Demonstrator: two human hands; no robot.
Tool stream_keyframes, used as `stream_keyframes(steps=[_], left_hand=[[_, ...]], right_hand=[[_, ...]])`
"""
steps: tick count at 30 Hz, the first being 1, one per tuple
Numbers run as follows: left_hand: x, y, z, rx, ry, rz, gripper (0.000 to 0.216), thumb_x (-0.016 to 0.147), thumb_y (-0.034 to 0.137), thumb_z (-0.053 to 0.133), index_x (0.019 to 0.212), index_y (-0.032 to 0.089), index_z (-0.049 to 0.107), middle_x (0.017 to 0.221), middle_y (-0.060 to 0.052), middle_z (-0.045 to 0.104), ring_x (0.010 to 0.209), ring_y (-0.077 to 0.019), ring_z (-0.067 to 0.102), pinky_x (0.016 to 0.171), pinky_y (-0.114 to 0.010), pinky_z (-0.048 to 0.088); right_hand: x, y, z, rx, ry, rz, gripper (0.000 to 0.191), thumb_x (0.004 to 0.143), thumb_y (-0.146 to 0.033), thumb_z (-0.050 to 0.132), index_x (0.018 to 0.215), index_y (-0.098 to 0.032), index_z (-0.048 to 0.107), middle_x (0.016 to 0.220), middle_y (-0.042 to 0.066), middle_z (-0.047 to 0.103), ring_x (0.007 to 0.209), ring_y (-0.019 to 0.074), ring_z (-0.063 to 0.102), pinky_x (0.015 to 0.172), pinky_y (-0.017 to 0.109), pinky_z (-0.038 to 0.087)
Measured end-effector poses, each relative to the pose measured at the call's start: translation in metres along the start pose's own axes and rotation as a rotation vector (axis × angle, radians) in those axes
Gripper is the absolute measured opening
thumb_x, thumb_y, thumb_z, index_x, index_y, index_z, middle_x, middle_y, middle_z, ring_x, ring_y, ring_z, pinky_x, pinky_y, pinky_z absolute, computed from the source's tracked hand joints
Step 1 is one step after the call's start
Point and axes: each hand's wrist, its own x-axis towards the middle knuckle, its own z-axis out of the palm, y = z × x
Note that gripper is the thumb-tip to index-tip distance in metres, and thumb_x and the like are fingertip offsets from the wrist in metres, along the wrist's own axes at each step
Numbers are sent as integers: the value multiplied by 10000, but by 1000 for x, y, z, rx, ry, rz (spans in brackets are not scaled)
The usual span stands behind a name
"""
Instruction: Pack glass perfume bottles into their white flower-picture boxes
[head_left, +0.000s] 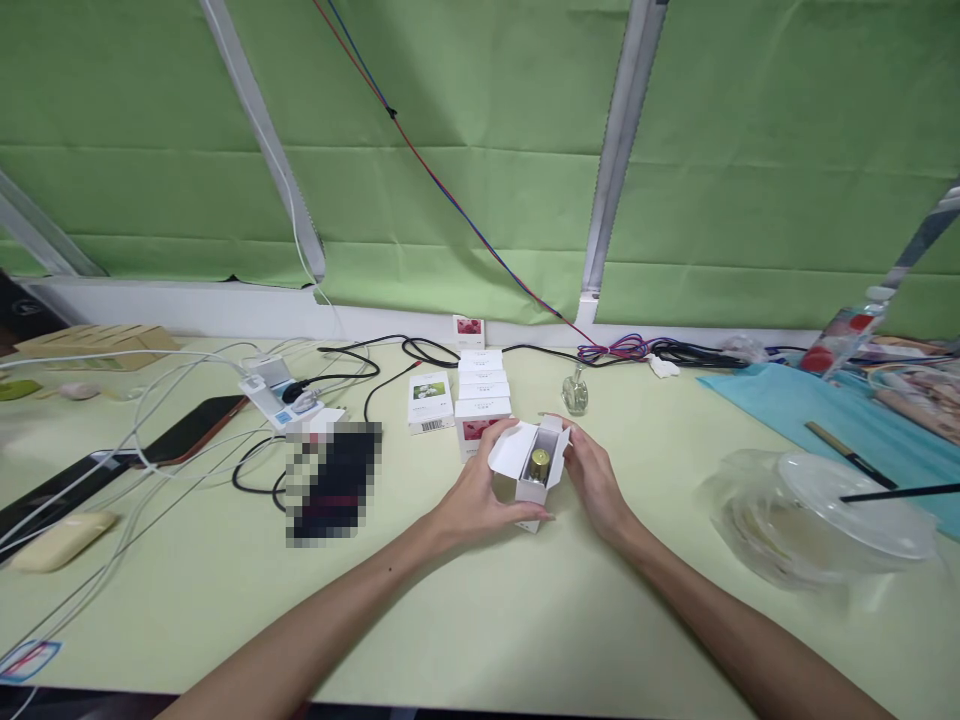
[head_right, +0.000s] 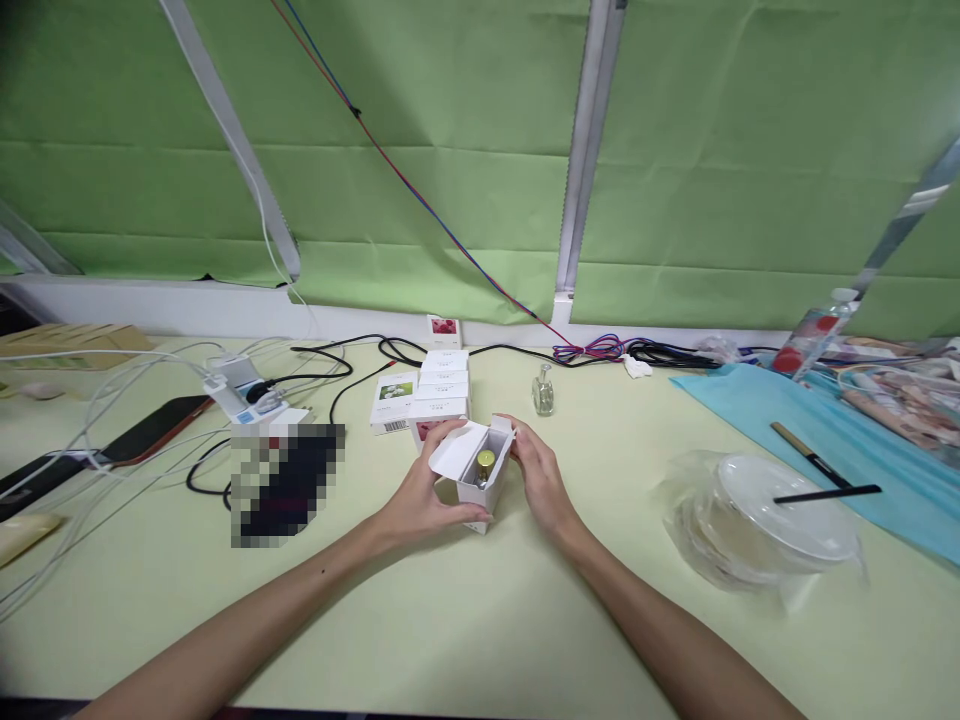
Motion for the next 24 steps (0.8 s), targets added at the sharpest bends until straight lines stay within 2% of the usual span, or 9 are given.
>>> stream_keyframes(steps=[6,12,19,24], left_hand=[[1,-1,-3,-5,8,5,1075,628,481,929,1487,292,311,1506,-158,444,1351,-350,520,1084,-493,490],[5,-5,-7,38,63,138,976,687,454,901,1462,263,339,1423,-170,540,1251,-341,616,1016,-511,547],[6,-14,-12,274,159,280,685,893,329,728,1462,269,350,1253,-113,650,1001,-213,685,833,-380,613],[8,-13,-13,375,201,379,634,925,280,684,1474,255,368,1275,-130,629,954,-192,661,785,-335,604]], right_hand=[[0,1,-2,-37,6,-40,498,997,-598,469,1268,-243,689,1345,77,685,1219,254,634,1076,396,469],[-1,-7,-3,-134,68,-95,476,1003,-567,471,1229,-220,705,1331,82,690,1242,264,606,1061,378,450],[0,-11,-5,-201,183,-143,410,975,-538,526,1170,-212,680,1256,88,703,1177,263,613,968,357,487],[1,-7,-8,-199,219,-143,386,948,-536,568,1173,-231,638,1180,84,695,1089,252,627,925,374,499]])
